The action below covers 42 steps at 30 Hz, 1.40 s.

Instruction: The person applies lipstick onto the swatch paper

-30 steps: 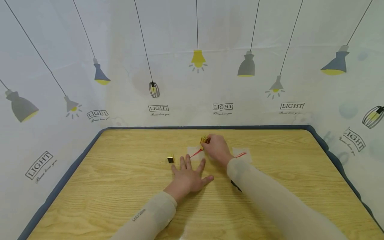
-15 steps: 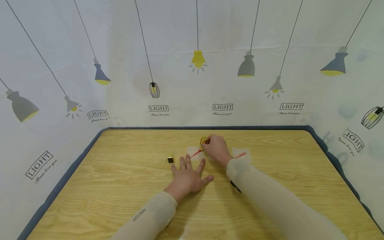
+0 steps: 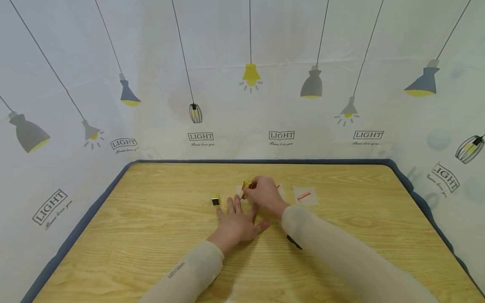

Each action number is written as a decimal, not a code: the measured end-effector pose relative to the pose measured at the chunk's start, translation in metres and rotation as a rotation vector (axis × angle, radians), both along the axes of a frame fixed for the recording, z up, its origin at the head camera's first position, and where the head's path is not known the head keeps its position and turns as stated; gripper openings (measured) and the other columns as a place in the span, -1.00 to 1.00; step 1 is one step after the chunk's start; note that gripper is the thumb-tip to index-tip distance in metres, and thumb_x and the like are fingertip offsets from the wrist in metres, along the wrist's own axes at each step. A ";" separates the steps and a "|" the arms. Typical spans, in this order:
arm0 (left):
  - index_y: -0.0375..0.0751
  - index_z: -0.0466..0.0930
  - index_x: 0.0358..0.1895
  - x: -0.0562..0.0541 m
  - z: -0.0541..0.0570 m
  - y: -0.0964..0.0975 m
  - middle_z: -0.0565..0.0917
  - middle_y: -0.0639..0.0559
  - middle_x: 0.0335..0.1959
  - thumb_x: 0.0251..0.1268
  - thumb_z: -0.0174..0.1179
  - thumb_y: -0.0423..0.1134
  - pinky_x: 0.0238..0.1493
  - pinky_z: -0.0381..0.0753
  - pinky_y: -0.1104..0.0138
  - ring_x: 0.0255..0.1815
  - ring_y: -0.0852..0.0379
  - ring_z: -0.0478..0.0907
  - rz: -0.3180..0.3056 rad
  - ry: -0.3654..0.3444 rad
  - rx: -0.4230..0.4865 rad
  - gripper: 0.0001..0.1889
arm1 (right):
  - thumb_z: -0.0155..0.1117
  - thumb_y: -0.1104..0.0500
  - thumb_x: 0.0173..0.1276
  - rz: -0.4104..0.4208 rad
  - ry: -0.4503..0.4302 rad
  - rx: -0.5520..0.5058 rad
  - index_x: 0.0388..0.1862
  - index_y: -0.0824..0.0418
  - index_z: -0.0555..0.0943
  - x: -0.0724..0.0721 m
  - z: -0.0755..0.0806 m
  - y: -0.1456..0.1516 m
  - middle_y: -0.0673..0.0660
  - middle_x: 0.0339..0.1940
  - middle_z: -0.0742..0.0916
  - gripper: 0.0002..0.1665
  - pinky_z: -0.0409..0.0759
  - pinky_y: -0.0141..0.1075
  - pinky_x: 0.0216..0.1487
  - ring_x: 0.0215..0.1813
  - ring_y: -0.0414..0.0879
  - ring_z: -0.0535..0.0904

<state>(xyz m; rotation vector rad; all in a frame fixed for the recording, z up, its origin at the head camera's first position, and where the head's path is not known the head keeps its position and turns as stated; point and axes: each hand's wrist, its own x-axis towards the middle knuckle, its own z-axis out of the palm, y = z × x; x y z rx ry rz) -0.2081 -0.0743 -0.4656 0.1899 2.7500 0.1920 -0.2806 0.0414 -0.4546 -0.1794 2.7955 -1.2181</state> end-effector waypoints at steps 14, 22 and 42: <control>0.49 -0.13 0.73 -0.003 -0.005 0.006 -0.35 -0.38 0.77 0.44 -0.27 0.65 0.62 -0.21 -0.52 0.80 -0.36 -0.41 -0.010 -0.029 -0.013 -0.13 | 0.45 0.02 0.48 -0.059 0.026 -0.001 -0.08 0.25 0.76 0.002 0.011 0.012 0.13 -0.23 0.83 -0.70 0.67 -0.26 -0.23 -0.29 -0.08 0.69; 0.43 0.01 0.73 0.009 0.010 0.006 -0.14 -0.41 0.77 0.45 -0.20 0.63 0.63 0.11 -0.40 0.79 -0.39 -0.08 -0.030 0.073 -0.066 -0.13 | 0.43 -0.06 0.48 -0.153 -0.001 -0.138 -0.14 0.20 0.76 0.004 0.029 0.027 0.18 -0.16 0.82 -0.68 0.57 -0.32 -0.34 -0.31 -0.07 0.62; 0.13 0.13 0.74 0.011 0.036 0.011 0.13 -0.34 0.73 0.50 -0.07 0.53 0.50 0.50 -0.16 0.63 -0.42 0.30 -0.048 0.239 -0.105 -0.09 | 0.46 -0.12 0.46 -0.370 -0.009 -0.565 0.29 0.22 0.68 0.041 0.067 0.086 0.12 0.07 0.77 -0.41 0.63 -0.16 0.14 -0.08 -0.13 0.65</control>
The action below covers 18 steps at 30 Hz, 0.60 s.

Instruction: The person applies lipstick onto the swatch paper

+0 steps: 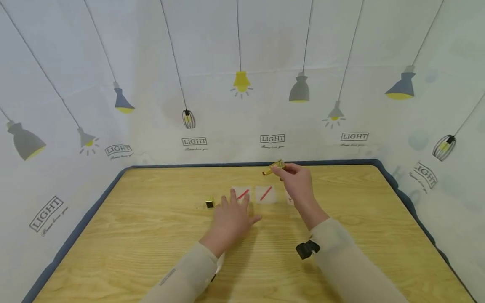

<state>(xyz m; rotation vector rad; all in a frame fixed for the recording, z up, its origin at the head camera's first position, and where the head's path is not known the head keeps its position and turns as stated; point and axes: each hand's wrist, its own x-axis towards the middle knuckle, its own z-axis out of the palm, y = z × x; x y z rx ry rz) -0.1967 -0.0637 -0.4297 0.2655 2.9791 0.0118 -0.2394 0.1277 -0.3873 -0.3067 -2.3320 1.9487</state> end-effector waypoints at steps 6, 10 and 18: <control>-0.01 0.36 0.62 0.000 0.034 -0.007 0.40 -0.29 0.61 0.55 0.01 0.44 0.31 0.67 -0.12 0.50 -0.28 0.51 -0.023 0.034 0.165 -0.19 | 0.42 -0.11 0.51 -0.027 0.000 -0.106 0.47 0.07 0.55 0.025 0.005 0.018 -0.09 -0.13 0.83 -0.36 0.56 -0.24 0.06 -0.17 -0.21 0.65; -0.10 0.46 0.55 0.005 0.056 -0.017 0.55 -0.22 0.51 0.59 0.08 0.32 0.25 0.70 -0.13 0.43 -0.24 0.59 -0.015 0.045 0.318 -0.28 | 0.36 -0.08 0.57 -0.024 0.021 -0.172 0.48 -0.02 0.56 0.041 0.010 0.024 -0.19 -0.22 0.85 -0.43 0.62 -0.34 -0.05 -0.20 -0.23 0.67; -0.11 0.65 0.37 0.024 0.074 -0.026 0.76 -0.08 0.26 0.54 0.31 0.04 0.20 0.75 0.02 0.21 -0.08 0.74 0.000 0.111 0.847 -0.52 | 0.29 0.07 0.62 0.016 0.105 -0.398 0.40 0.09 0.56 0.068 0.016 0.025 -0.18 -0.30 0.84 -0.56 0.70 -0.41 -0.05 -0.24 -0.21 0.66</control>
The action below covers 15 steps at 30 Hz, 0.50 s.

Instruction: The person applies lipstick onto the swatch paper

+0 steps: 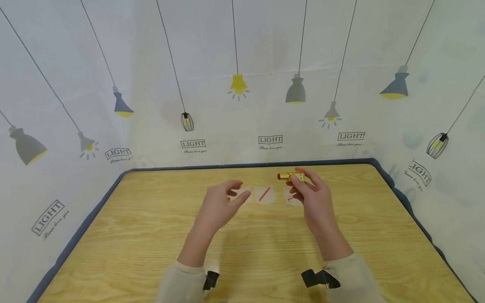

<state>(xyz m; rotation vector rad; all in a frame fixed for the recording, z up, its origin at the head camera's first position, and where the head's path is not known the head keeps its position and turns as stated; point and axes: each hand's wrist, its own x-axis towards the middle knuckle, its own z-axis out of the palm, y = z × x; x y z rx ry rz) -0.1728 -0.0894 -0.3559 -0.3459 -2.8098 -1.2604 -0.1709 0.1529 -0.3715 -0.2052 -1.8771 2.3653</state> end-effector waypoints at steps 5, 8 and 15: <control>-0.04 0.71 0.28 0.015 -0.003 0.031 0.80 -0.01 0.10 0.45 0.42 -0.05 0.17 0.74 0.16 0.14 0.06 0.73 -0.061 -0.090 0.498 -0.59 | 0.22 -0.01 0.64 0.075 -0.026 -0.199 0.27 0.07 0.61 0.019 0.001 -0.005 -0.09 -0.21 0.82 -0.66 0.67 -0.42 0.00 -0.16 -0.20 0.65; -0.04 0.72 0.25 0.021 -0.007 0.055 0.78 0.00 0.12 0.43 0.44 -0.07 0.22 0.70 0.17 0.15 0.10 0.69 -0.057 -0.112 0.673 -0.61 | 0.15 -0.08 0.65 0.135 -0.061 -0.317 0.07 0.03 0.69 0.029 0.000 -0.010 -0.07 -0.19 0.79 -0.71 0.64 -0.42 0.02 -0.14 -0.22 0.63; -0.30 0.76 0.12 0.021 -0.015 0.091 0.78 -0.12 0.05 0.37 0.47 -0.30 0.23 0.71 0.23 0.13 0.12 0.66 -0.001 -0.064 0.955 -0.69 | 0.09 -0.18 0.67 0.240 -0.094 -0.469 -0.09 -0.01 0.74 0.040 -0.007 -0.019 -0.09 -0.23 0.74 -0.62 0.57 -0.41 0.02 -0.15 -0.19 0.55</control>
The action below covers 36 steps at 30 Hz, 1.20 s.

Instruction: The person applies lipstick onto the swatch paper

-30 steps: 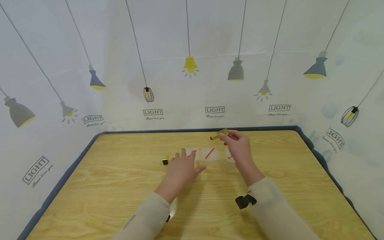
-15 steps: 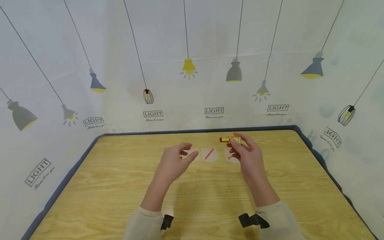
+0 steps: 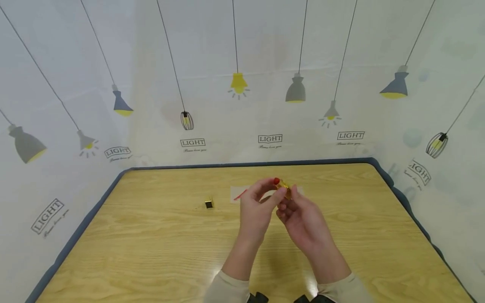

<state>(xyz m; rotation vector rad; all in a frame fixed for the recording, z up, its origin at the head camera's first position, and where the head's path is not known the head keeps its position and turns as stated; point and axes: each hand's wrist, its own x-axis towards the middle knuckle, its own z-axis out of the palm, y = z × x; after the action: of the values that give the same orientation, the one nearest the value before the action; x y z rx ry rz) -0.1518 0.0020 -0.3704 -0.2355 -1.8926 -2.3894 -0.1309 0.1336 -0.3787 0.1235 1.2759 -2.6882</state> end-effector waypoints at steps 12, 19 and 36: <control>-0.25 0.82 0.07 -0.005 0.001 -0.001 0.84 -0.09 0.08 0.43 0.43 -0.24 0.39 0.66 0.10 0.21 0.14 0.65 0.032 -0.025 -0.006 -0.75 | 0.12 -0.20 0.66 -0.001 -0.052 0.012 -0.05 0.01 0.72 0.000 -0.007 -0.008 -0.05 -0.30 0.72 -0.62 0.59 -0.37 0.03 -0.20 -0.17 0.53; -0.21 0.79 0.17 -0.006 0.001 -0.008 0.83 -0.05 0.15 0.49 0.38 -0.20 0.20 0.72 0.31 0.20 0.05 0.76 -0.018 -0.050 -0.023 -0.70 | 0.12 -0.12 0.67 -0.011 0.011 0.089 -0.12 -0.01 0.81 0.000 -0.008 -0.011 -0.08 -0.31 0.75 -0.63 0.62 -0.38 -0.01 -0.21 -0.20 0.58; -0.28 0.87 -0.03 -0.007 0.000 -0.006 0.88 -0.17 -0.08 0.26 0.55 -0.27 -0.23 0.73 0.41 -0.24 0.20 0.81 0.144 -0.027 -0.019 -0.74 | 0.16 0.24 0.67 -0.022 0.049 0.109 -0.05 0.01 0.67 -0.002 -0.008 -0.010 -0.09 -0.24 0.80 -0.83 0.69 -0.40 0.05 -0.11 -0.22 0.69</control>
<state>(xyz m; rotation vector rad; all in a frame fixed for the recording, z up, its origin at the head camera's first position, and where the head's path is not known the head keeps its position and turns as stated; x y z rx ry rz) -0.1592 -0.0044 -0.3706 -0.0662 -1.8751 -2.2935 -0.1332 0.1233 -0.3864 0.0864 1.4446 -2.6550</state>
